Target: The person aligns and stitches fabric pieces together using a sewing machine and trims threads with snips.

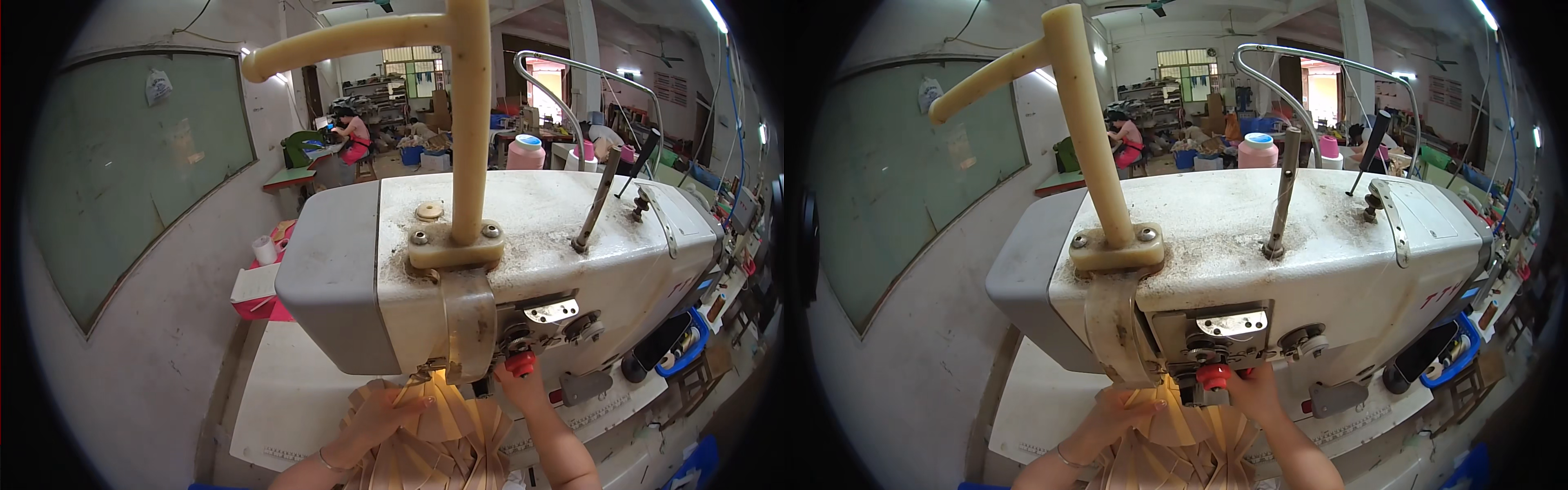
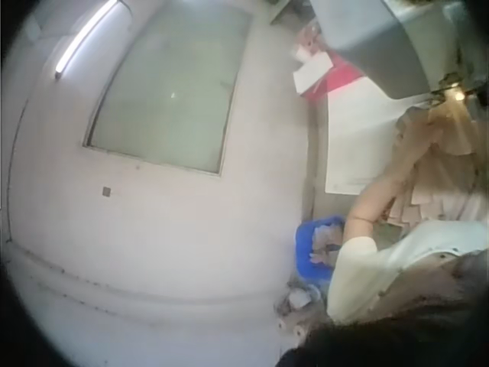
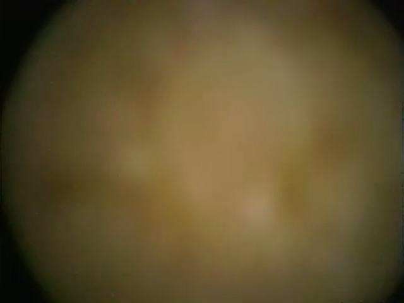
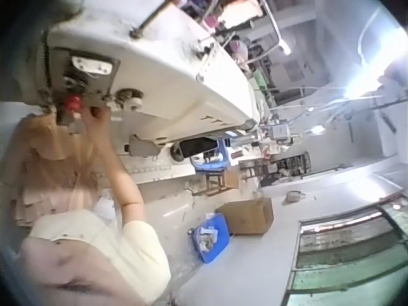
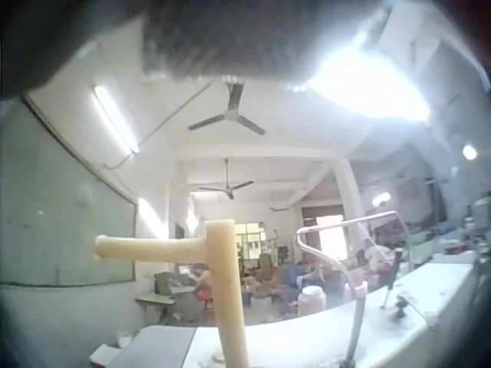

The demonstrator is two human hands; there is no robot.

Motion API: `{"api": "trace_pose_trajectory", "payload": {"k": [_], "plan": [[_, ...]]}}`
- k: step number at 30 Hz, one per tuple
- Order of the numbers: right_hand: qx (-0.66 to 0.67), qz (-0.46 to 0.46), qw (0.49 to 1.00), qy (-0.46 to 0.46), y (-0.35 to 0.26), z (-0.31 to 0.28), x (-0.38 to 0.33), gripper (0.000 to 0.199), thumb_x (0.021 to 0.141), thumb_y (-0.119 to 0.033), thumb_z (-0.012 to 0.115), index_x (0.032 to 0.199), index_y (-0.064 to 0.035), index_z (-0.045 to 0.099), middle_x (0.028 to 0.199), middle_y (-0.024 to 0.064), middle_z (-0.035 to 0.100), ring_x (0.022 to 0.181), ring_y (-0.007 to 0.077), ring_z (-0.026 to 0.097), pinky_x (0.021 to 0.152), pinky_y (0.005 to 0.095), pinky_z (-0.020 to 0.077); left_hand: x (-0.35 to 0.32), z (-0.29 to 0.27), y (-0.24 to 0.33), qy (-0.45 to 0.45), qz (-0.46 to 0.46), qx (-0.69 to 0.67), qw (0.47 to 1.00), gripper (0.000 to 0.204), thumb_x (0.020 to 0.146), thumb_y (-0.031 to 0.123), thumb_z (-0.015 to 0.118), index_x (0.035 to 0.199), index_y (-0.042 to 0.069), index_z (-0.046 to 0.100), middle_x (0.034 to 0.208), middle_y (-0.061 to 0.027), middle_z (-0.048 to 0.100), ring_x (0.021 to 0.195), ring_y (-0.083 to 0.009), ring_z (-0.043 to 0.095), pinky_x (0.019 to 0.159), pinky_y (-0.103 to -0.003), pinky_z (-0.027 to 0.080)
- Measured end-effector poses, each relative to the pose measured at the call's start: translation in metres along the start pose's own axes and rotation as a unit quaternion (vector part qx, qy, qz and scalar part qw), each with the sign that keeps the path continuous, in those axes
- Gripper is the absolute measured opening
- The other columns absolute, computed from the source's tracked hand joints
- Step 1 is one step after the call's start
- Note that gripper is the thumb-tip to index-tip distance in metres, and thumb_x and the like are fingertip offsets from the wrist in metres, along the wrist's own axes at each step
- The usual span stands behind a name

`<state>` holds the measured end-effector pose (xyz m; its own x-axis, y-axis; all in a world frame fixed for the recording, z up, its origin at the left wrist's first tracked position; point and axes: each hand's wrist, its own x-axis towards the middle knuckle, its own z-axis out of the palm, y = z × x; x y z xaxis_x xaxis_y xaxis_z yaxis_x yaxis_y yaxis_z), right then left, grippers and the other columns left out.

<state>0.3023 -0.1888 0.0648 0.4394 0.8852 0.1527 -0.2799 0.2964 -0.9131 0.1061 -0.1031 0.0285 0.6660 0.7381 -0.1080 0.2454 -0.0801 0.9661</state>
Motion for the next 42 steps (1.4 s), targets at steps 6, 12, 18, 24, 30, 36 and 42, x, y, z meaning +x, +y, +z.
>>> {"api": "trace_pose_trajectory", "payload": {"k": [6,12,18,24,30,36,42], "plan": [[-0.075,-0.031,0.996,0.038,-0.005,0.006,-0.001,0.013,0.071,-0.007,0.059,0.061,-0.0046,0.050,0.056,-0.0006,0.052,0.053,0.0079,0.050,0.049,0.0230,0.0381,0.010,-0.005,-0.002,0.002,-0.006,0.011,1.000,0.028,0.080,0.028,0.063,0.084,0.001,0.063,0.064,0.0057,0.047,0.058,-0.0037,0.040,0.051,-0.021,0.033],[-0.047,-0.021,0.999,-0.005,0.008,-0.008,-0.001,0.012,0.072,-0.011,0.062,0.069,-0.0044,0.052,0.060,0.0003,0.052,0.052,0.0083,0.048,0.050,0.0239,0.0393,0.012,-0.002,0.007,0.029,0.062,-0.062,0.996,0.030,0.078,0.024,0.064,0.095,-0.001,0.061,0.086,-0.0020,0.061,0.073,-0.0093,0.054,0.071,-0.022,0.043],[-0.374,0.036,0.925,-0.064,0.020,-0.029,-0.009,0.014,0.085,-0.019,0.058,0.085,-0.0057,0.063,0.061,-0.0024,0.057,0.052,0.0035,0.043,0.046,0.0204,0.0323,-0.020,-0.002,-0.005,-0.090,-0.091,-0.062,0.990,0.037,0.084,0.024,0.059,0.103,-0.007,0.057,0.089,-0.0095,0.064,0.079,-0.0112,0.059,0.073,-0.022,0.046],[-0.280,0.154,0.919,-0.232,0.013,-0.021,-0.029,0.025,0.085,-0.027,0.060,0.076,-0.0039,0.060,0.055,-0.0042,0.049,0.052,0.0019,0.040,0.047,0.0207,0.0292,-0.024,0.001,0.001,-0.089,-0.055,-0.133,0.986,0.031,0.090,0.021,0.051,0.100,-0.007,0.059,0.084,-0.0110,0.065,0.079,-0.0113,0.061,0.074,-0.023,0.049],[-0.220,0.131,0.954,-0.159,0.043,-0.028,-0.024,0.025,0.085,-0.024,0.060,0.072,-0.0033,0.058,0.056,-0.0038,0.050,0.053,0.0019,0.041,0.049,0.0204,0.0307,0.004,-0.015,-0.003,-0.105,-0.035,-0.085,0.990,0.027,0.090,0.020,0.051,0.092,-0.005,0.060,0.079,-0.0092,0.064,0.071,-0.0107,0.060,0.068,-0.022,0.049],[-0.201,0.116,0.967,-0.101,0.046,-0.033,-0.022,0.023,0.086,-0.020,0.057,0.073,-0.0015,0.059,0.057,-0.0019,0.052,0.057,0.0020,0.044,0.054,0.0191,0.0348,0.025,-0.025,0.010,-0.103,0.044,-0.098,0.989,0.019,0.087,0.016,0.054,0.083,-0.001,0.062,0.072,-0.0060,0.063,0.067,-0.0117,0.060,0.063,-0.024,0.049],[-0.253,0.154,0.948,-0.112,0.036,-0.042,-0.030,0.019,0.082,-0.018,0.063,0.086,0.0009,0.063,0.067,0.0005,0.060,0.060,0.0036,0.051,0.053,0.0186,0.0381,0.044,-0.043,0.019,-0.131,0.092,-0.044,0.986,0.015,0.087,0.010,0.051,0.086,-0.002,0.059,0.074,-0.0082,0.062,0.065,-0.0145,0.061,0.060,-0.023,0.051]]}}
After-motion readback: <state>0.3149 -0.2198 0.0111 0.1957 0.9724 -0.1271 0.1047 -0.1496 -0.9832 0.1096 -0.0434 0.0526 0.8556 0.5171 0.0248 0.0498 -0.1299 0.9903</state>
